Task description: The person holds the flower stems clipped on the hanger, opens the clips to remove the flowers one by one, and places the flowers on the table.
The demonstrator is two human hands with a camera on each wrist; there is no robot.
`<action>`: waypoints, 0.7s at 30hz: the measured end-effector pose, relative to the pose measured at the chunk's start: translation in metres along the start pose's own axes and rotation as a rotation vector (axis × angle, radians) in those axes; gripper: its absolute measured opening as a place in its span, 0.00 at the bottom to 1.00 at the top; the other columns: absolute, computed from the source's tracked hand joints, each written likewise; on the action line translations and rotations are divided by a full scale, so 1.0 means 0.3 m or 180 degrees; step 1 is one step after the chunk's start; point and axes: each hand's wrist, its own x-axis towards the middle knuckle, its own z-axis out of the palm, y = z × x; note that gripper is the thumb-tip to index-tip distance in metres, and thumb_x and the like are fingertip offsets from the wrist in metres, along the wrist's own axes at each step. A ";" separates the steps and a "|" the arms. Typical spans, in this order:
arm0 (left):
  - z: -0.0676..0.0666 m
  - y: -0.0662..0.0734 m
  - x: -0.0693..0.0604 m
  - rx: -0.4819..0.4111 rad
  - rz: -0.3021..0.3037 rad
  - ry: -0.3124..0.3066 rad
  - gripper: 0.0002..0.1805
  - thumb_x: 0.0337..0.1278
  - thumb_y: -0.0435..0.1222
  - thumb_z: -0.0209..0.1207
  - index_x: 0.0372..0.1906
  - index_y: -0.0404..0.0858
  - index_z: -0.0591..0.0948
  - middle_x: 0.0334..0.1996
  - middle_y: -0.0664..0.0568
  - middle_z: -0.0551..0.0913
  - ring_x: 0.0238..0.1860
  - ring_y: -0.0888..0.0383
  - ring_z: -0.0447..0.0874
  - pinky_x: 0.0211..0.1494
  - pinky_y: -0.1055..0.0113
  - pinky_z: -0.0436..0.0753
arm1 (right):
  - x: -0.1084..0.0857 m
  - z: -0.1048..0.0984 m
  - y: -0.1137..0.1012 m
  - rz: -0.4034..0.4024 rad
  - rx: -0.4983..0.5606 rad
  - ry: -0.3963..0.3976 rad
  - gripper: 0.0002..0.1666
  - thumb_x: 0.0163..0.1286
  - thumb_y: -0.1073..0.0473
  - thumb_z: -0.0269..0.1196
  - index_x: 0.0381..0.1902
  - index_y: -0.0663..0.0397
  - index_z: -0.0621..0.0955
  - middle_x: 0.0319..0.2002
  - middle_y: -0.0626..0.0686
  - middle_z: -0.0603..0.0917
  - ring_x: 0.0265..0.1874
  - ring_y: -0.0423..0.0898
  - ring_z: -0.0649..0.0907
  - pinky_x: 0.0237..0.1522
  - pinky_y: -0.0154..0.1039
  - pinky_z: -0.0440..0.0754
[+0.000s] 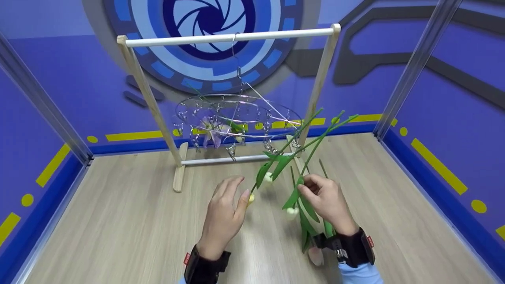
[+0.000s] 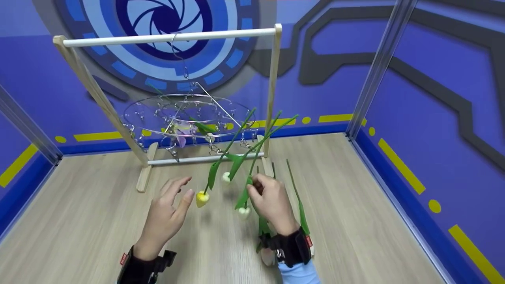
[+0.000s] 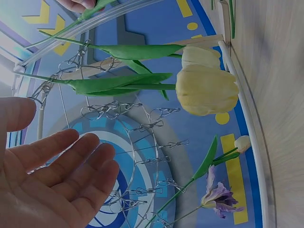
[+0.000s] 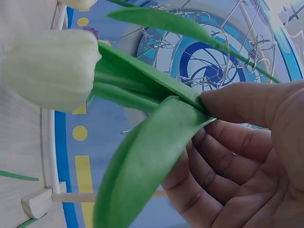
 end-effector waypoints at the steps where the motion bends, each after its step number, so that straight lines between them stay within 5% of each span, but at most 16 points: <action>1: 0.002 -0.001 0.000 0.0023 0.0015 0.0011 0.18 0.73 0.37 0.60 0.60 0.31 0.81 0.57 0.41 0.83 0.60 0.46 0.82 0.63 0.51 0.81 | -0.001 -0.003 -0.001 0.0008 -0.0010 -0.0008 0.05 0.68 0.71 0.68 0.38 0.58 0.87 0.28 0.46 0.85 0.27 0.40 0.82 0.33 0.33 0.80; 21: 0.030 -0.012 -0.005 0.0102 0.0080 -0.0008 0.18 0.72 0.36 0.62 0.59 0.29 0.81 0.56 0.40 0.83 0.60 0.45 0.82 0.65 0.49 0.79 | -0.013 -0.034 0.038 0.0428 -0.0103 -0.0121 0.04 0.70 0.67 0.67 0.42 0.60 0.87 0.30 0.50 0.87 0.29 0.43 0.83 0.35 0.34 0.78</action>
